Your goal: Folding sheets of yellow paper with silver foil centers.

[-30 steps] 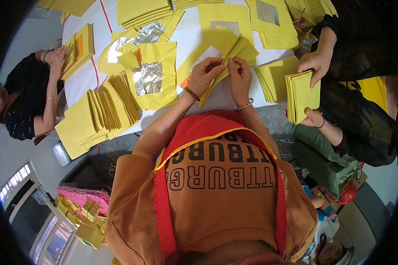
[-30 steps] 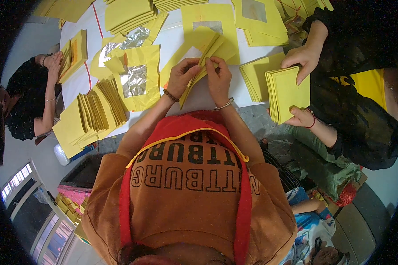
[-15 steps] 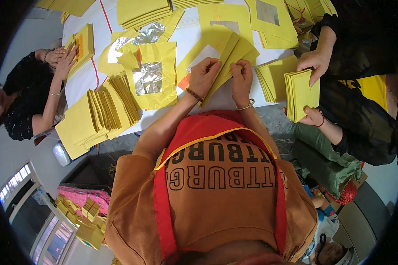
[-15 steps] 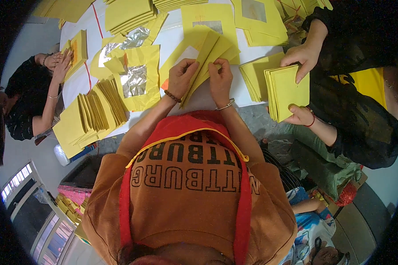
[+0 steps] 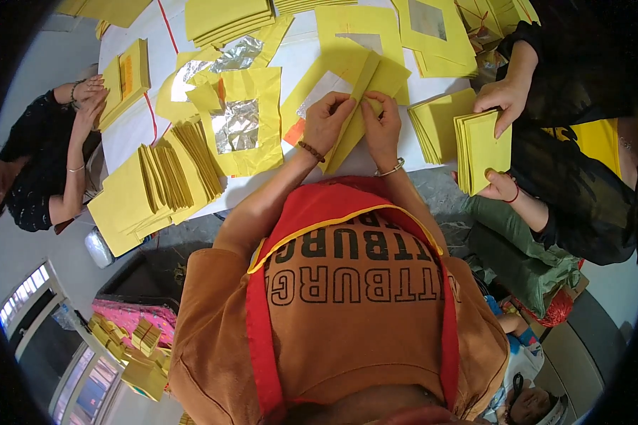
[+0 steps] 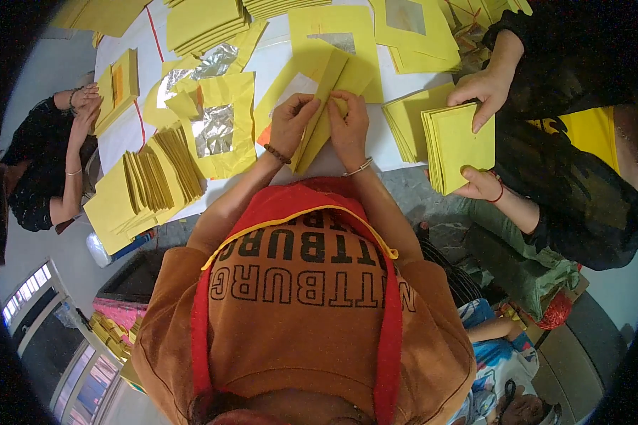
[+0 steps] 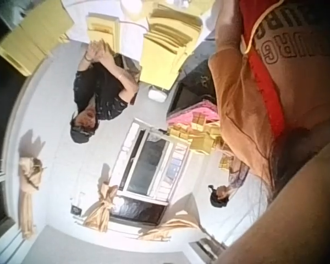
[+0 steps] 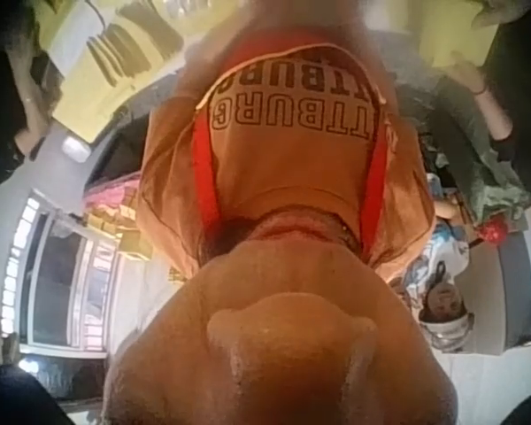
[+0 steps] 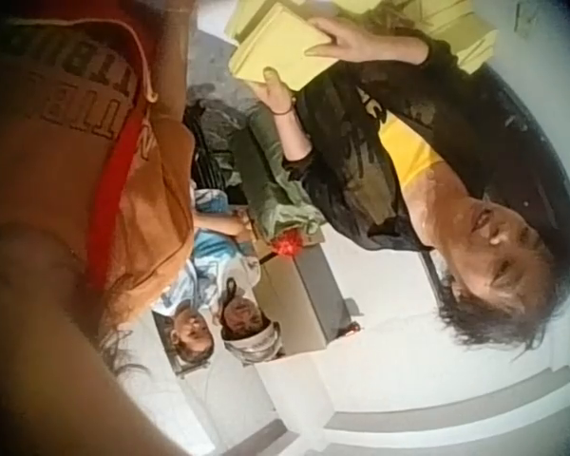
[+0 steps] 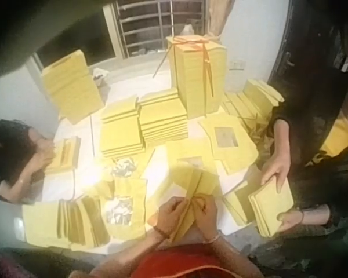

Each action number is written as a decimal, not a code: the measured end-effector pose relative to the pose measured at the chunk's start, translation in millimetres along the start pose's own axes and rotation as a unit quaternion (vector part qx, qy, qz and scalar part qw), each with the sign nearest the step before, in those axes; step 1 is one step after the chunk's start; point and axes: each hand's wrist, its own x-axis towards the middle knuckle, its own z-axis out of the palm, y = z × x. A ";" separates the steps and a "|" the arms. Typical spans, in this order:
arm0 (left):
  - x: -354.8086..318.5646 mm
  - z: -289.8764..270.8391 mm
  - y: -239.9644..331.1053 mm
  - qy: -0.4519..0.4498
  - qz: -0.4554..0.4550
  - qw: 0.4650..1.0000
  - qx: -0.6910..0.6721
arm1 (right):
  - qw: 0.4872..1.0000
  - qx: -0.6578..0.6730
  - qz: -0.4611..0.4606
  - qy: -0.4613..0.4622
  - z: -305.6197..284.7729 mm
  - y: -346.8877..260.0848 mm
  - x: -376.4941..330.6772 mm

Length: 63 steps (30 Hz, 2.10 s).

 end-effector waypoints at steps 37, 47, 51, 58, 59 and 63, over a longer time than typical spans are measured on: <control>0.5 -4.2 5.0 -0.063 0.102 0.992 0.042 | 0.905 0.337 0.257 -0.029 -1.9 1.8 -0.9; 2.0 -12.0 -3.4 -0.097 -0.003 0.988 -0.120 | 0.904 0.332 0.267 -0.012 -0.5 -3.3 0.6; 2.3 -13.0 -1.6 -0.095 -0.024 0.981 -0.167 | 0.901 0.337 0.273 -0.005 -0.1 -6.5 1.2; 2.1 -13.4 -2.5 -0.102 -0.026 0.983 -0.150 | 0.883 0.376 0.282 0.001 -1.5 -6.3 0.8; 2.7 -13.6 -3.8 -0.106 -0.023 0.983 -0.145 | 0.872 0.397 0.286 0.001 -1.9 -6.8 0.8; 4.3 -13.4 -8.7 -0.108 -0.013 0.985 -0.135 | 0.861 0.410 0.301 -0.012 -3.0 -4.5 0.7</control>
